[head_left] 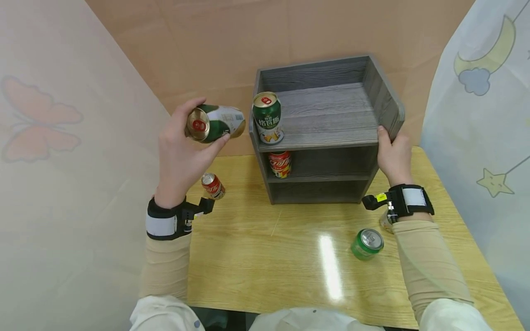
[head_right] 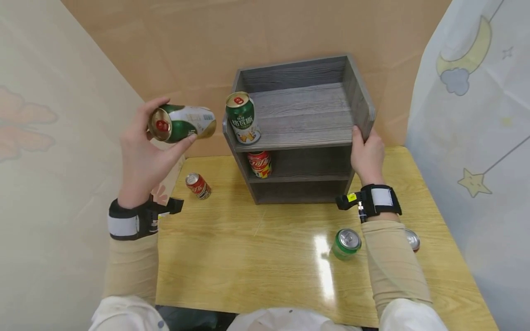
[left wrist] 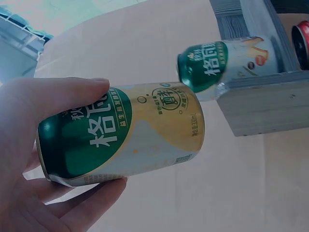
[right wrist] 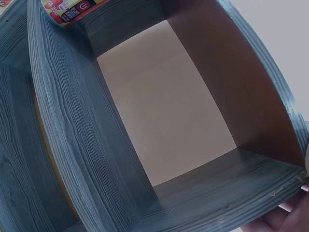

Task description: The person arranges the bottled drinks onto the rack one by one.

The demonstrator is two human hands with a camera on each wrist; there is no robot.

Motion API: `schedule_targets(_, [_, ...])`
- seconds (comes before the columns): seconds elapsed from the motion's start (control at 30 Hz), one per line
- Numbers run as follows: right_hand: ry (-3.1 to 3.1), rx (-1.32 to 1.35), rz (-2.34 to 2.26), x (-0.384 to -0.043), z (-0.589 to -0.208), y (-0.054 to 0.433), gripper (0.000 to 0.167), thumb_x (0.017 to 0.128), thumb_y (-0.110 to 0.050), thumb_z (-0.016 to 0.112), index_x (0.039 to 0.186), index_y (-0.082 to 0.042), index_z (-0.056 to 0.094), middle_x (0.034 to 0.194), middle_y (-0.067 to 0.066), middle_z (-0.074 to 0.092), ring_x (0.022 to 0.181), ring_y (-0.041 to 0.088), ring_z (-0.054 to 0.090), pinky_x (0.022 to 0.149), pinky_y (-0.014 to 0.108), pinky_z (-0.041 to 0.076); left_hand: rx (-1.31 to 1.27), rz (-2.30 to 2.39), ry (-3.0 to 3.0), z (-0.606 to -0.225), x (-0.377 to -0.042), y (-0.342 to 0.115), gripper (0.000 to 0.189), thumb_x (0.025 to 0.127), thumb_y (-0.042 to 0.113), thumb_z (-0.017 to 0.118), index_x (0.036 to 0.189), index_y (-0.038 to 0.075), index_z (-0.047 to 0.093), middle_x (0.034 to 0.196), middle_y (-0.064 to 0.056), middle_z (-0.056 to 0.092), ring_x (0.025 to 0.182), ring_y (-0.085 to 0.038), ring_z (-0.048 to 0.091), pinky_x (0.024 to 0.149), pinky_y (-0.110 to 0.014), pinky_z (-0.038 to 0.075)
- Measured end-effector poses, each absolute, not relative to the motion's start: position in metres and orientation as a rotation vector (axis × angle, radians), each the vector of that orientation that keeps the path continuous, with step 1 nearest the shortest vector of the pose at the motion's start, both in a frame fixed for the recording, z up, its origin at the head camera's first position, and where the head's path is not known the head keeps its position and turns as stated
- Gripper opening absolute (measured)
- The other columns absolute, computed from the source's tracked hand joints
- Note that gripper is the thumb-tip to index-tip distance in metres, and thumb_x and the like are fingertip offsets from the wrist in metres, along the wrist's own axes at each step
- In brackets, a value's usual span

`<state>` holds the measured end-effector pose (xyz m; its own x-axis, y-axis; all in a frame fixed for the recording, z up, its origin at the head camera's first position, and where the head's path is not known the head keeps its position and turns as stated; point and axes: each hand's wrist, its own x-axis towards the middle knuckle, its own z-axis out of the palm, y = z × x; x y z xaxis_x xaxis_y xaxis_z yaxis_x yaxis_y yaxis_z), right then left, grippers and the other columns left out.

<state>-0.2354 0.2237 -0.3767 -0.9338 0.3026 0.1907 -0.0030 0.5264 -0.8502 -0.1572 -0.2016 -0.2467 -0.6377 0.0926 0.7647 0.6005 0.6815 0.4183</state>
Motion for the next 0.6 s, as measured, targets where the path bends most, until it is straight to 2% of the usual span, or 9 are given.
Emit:
schedule_targets(0.23, [-2.464, -0.249, 1.356, -0.235, -0.377, 0.224, 0.061, 0.107, -0.051, 0.035, 0.125, 0.002, 0.057, 0.097, 0.013, 0.049, 0.083, 0.024, 0.046, 0.063, 0.033, 0.034, -0.589, -0.873, -2.132, -0.231, -0.161, -0.189, 0.071, 0.076, 0.014, 0.091, 0.138, 0.006, 0.057, 0.122, -0.003, 0.066, 0.104, -0.016, 0.065, 0.08, -0.033, 0.056])
schedule_targets(0.37, [-2.456, -0.237, 1.354, -0.235, -0.376, 0.224, 0.061, 0.107, -0.05, 0.035, 0.128, 0.003, 0.057, 0.1, 0.014, 0.051, 0.084, 0.025, 0.046, 0.064, 0.034, 0.034, -0.655, -0.918, -2.109, -0.222, -0.164, -0.179, 0.071, 0.077, 0.012, 0.091, 0.138, 0.005, 0.056, 0.123, -0.003, 0.065, 0.109, -0.013, 0.064, 0.083, -0.031, 0.057])
schedule_targets(0.6, [-2.435, -0.24, 1.334, -0.232, -0.375, 0.222, 0.06, 0.107, -0.05, 0.036, 0.117, 0.004, 0.058, 0.096, 0.016, 0.05, 0.083, 0.027, 0.046, 0.065, 0.037, 0.034, -0.854, -0.853, -2.031, -0.208, -0.173, -0.164, 0.067, 0.081, 0.013, 0.088, 0.138, -0.001, 0.055, 0.126, -0.009, 0.063, 0.111, -0.014, 0.063, 0.082, -0.029, 0.057])
